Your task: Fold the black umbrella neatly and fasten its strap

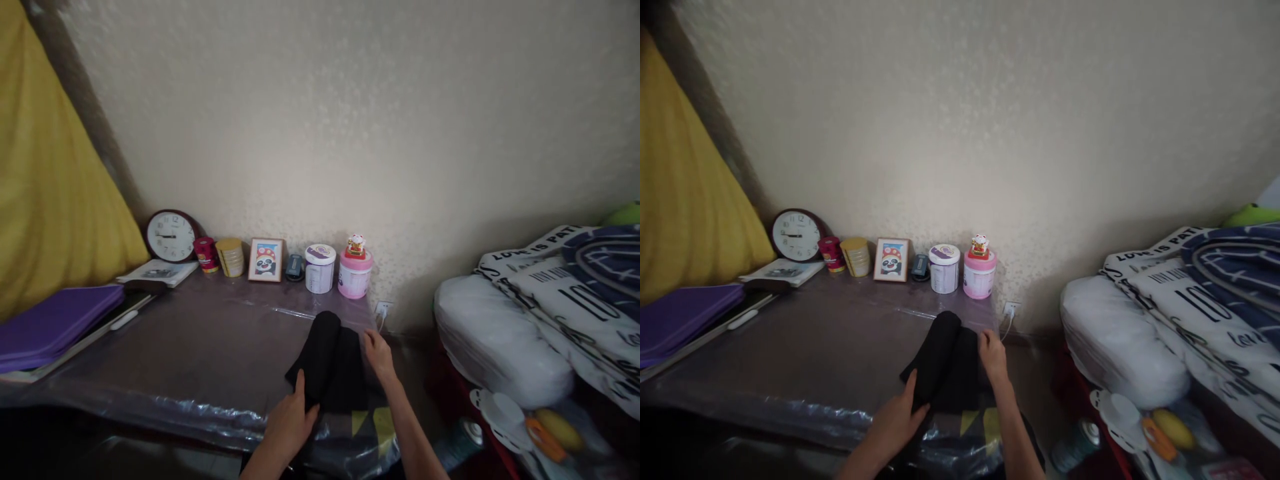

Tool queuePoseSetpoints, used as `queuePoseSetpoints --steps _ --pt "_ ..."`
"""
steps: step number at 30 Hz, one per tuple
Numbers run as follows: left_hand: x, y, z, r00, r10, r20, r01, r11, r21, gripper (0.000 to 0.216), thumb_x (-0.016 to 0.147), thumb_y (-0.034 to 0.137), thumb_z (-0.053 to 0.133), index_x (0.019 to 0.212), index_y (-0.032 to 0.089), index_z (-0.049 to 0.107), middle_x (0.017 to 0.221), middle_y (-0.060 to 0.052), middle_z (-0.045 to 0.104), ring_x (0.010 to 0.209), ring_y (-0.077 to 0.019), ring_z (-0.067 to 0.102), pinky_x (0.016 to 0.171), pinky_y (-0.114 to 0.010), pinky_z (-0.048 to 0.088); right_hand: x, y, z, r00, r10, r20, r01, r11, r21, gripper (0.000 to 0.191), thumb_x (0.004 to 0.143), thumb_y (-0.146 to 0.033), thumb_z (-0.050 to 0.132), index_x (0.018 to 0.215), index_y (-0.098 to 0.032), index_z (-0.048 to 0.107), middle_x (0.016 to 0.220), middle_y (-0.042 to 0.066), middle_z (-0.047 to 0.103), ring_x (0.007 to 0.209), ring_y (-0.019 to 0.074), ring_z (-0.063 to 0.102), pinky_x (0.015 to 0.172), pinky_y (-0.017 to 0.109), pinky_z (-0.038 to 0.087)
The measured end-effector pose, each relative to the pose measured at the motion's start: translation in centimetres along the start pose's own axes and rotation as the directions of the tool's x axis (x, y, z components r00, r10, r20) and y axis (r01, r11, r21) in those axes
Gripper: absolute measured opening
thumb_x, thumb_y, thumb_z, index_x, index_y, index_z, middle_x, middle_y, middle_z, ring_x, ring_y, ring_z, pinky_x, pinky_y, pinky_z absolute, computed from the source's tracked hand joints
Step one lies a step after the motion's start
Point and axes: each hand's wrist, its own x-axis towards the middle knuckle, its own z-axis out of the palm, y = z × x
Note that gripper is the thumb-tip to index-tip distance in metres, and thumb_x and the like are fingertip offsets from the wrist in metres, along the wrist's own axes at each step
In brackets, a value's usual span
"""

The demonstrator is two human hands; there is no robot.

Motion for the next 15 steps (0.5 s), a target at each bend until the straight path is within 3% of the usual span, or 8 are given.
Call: queuePoseSetpoints --steps 3,5,8,10,13,15 --pt "0.1 -0.4 -0.3 1.000 0.017 0.021 -0.015 0.998 -0.062 0.067 0.082 0.038 0.038 0.137 0.012 0.009 0.103 -0.013 0.062 0.095 -0.0225 0.059 0.074 -0.028 0.040 -1.9 0.3 -0.9 0.999 -0.038 0.032 0.038 0.999 -0.001 0.029 0.081 -0.026 0.037 0.092 -0.018 0.062 0.089 0.007 0.066 0.083 0.0186 0.061 0.077 0.030 0.046" --pt "0.2 -0.6 -0.4 0.999 0.031 0.029 -0.029 0.995 -0.090 0.068 0.081 0.039 0.039 0.137 0.013 0.010 0.106 -0.012 0.061 0.097 -0.0213 0.058 0.075 -0.026 0.040 -2.7 -0.6 -1.1 0.987 -0.145 0.062 0.145 0.989 0.007 0.028 0.081 -0.025 0.038 0.094 -0.019 0.062 0.094 0.007 0.065 0.089 0.0181 0.059 0.082 0.031 0.044" --pt "0.3 -0.7 -0.5 0.999 0.035 0.025 -0.033 0.996 -0.089 0.068 0.081 0.040 0.039 0.137 0.013 0.011 0.109 -0.012 0.060 0.099 -0.0206 0.057 0.077 -0.025 0.039 -3.3 -2.6 -1.5 0.940 -0.312 0.136 0.317 0.948 -0.011 0.026 0.081 -0.023 0.042 0.099 -0.020 0.061 0.108 0.007 0.060 0.102 0.0198 0.052 0.089 0.035 0.039" --pt "0.3 -0.7 -0.4 0.999 0.034 0.021 -0.033 0.996 -0.084 0.068 0.081 0.040 0.038 0.137 0.012 0.010 0.108 -0.012 0.061 0.099 -0.0211 0.057 0.077 -0.025 0.040 -3.9 -4.0 -2.0 0.908 -0.354 0.226 0.370 0.929 -0.032 0.023 0.080 -0.023 0.045 0.093 -0.021 0.064 0.109 0.007 0.060 0.105 0.0212 0.050 0.090 0.036 0.038" --pt "0.2 -0.6 -0.3 0.999 0.037 0.015 -0.035 0.996 -0.079 0.069 0.081 0.040 0.038 0.137 0.012 0.010 0.106 -0.013 0.061 0.097 -0.0230 0.058 0.076 -0.028 0.040 -5.0 -4.8 -3.1 0.867 -0.359 0.345 0.375 0.927 0.021 0.022 0.081 -0.025 0.045 0.075 -0.022 0.066 0.095 0.005 0.064 0.097 0.0187 0.054 0.087 0.031 0.040" --pt "0.2 -0.6 -0.3 0.999 0.038 0.016 -0.037 0.996 -0.079 0.068 0.081 0.040 0.038 0.137 0.013 0.010 0.105 -0.012 0.062 0.096 -0.0229 0.058 0.075 -0.028 0.040 -5.5 -4.4 -3.7 0.917 -0.274 0.291 0.278 0.960 0.030 0.025 0.082 -0.028 0.042 0.077 -0.021 0.065 0.093 0.005 0.065 0.092 0.0171 0.056 0.084 0.029 0.041"
